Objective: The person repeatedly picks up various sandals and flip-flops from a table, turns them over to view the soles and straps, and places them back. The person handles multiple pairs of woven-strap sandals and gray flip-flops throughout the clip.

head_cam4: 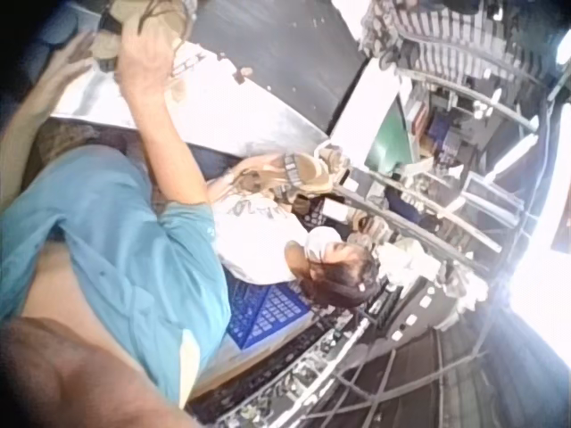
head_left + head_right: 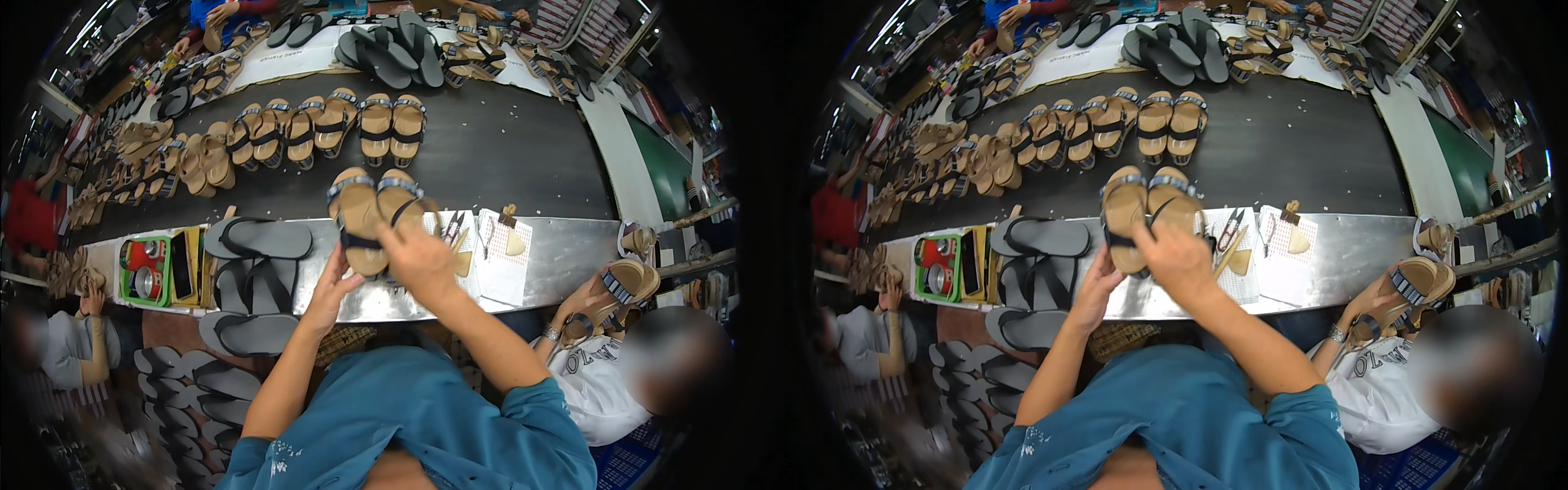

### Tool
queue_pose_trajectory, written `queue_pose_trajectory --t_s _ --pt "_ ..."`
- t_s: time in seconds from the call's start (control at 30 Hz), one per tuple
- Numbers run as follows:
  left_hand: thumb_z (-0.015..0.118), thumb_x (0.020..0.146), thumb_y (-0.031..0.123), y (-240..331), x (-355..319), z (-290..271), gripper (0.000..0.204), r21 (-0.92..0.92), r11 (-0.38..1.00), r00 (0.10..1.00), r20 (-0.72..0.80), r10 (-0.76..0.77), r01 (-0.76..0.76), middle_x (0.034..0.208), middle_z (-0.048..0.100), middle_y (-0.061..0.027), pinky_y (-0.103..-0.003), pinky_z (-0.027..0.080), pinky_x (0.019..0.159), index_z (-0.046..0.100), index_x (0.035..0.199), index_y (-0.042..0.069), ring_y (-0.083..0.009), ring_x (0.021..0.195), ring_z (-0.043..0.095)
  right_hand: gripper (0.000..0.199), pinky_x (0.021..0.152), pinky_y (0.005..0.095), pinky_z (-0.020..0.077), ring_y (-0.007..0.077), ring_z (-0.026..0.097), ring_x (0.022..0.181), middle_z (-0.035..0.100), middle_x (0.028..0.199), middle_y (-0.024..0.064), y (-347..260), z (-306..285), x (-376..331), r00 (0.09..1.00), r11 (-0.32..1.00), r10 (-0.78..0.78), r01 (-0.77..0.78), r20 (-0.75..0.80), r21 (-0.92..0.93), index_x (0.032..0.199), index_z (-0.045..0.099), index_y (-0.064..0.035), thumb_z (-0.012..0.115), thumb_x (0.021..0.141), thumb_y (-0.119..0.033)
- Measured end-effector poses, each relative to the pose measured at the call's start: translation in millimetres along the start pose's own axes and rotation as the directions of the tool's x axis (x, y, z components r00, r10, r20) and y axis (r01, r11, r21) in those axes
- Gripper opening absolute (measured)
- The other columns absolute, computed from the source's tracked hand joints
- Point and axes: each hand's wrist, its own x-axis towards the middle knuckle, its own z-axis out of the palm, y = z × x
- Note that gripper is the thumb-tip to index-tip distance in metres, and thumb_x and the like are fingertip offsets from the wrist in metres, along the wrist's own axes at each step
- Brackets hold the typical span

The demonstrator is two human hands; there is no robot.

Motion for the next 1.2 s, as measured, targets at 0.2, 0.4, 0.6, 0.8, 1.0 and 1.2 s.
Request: queue_pose_trajectory --t_s 0.2,0.4,0.6,0.8,1.0,1.2 --pt "0.065 0.092 0.005 -54 -43 -34 0.078 0.083 0.973 0.961 -0.198 -0.194 0.214 0.15 0.036 -0.0181 -0.039 0.04 0.107 0.017 0.154 0.001 -0.0277 0.135 0.041 0.047 0.075 0.0388 0.0508 0.0246 0.061 0.088 0.06 0.097 0.0074 -36 35 -61 0.982 0.944 -0.092 0.033 0.165 0.329 0.124 0.06 -0.0082 0.069 0.078 -0.009" --pt "0.067 0.093 0.013 -72 -41 -40 0.076 0.229 0.962 0.959 -0.269 -0.084 0.149 0.149 0.038 -0.0206 -0.036 0.044 0.101 0.021 0.153 0.002 -0.0273 0.131 0.045 0.063 0.096 0.0421 0.0453 0.0333 0.056 0.11 0.058 0.119 0.0186 -17 19 -109 0.941 0.793 0.329 -0.322 0.081 0.517 0.138 0.048 0.0002 0.074 0.082 -0.012" --pt "0.061 0.098 0.021 -88 -4 -37 0.063 0.043 0.992 0.956 -0.277 -0.102 0.118 0.142 0.048 -0.012 -0.031 0.041 0.104 0.03 0.151 0.004 -0.0191 0.127 0.049 0.057 0.093 0.0422 0.047 0.0404 0.059 0.112 0.058 0.123 0.0282 5 102 -134 0.734 0.348 0.532 -0.644 0.422 0.682 0.139 0.043 0.0053 0.062 0.095 -0.024" --pt "0.052 0.101 0.033 -18 -17 -17 0.056 -0.242 0.956 0.925 -0.297 -0.237 0.167 0.138 0.052 -0.0065 -0.031 0.046 0.095 0.036 0.148 0.008 -0.0152 0.119 0.054 0.038 0.08 0.0467 0.0481 0.0451 0.062 0.094 0.066 0.096 0.0266 -9 21 -50 0.687 0.52 0.466 -0.722 0.557 0.456 0.114 0.062 -0.0012 0.058 0.096 -0.035" --pt "0.068 0.093 0.034 25 -32 2 0.078 0.513 0.858 0.919 -0.319 0.232 -0.038 0.133 0.048 -0.0167 -0.032 0.043 0.098 0.03 0.151 -0.002 -0.0223 0.116 0.052 0.053 0.057 0.0251 0.0522 0.0128 0.06 0.063 0.051 0.072 0.0023 9 16 -9 0.589 -0.001 0.457 -0.749 0.667 0.662 0.08 0.056 -0.0042 0.048 0.1 -0.053" --pt "0.062 0.095 0.042 35 -17 12 0.075 0.697 0.716 0.865 -0.341 0.368 -0.029 0.129 0.049 -0.0215 -0.036 0.046 0.096 0.037 0.145 -0.009 -0.0293 0.114 0.057 0.052 0.057 0.0256 0.0518 0.0134 0.059 0.061 0.05 0.071 0.0026 0 35 -2 0.483 -0.041 0.522 -0.809 0.703 0.586 0.082 0.057 -0.0035 0.047 0.101 -0.051"
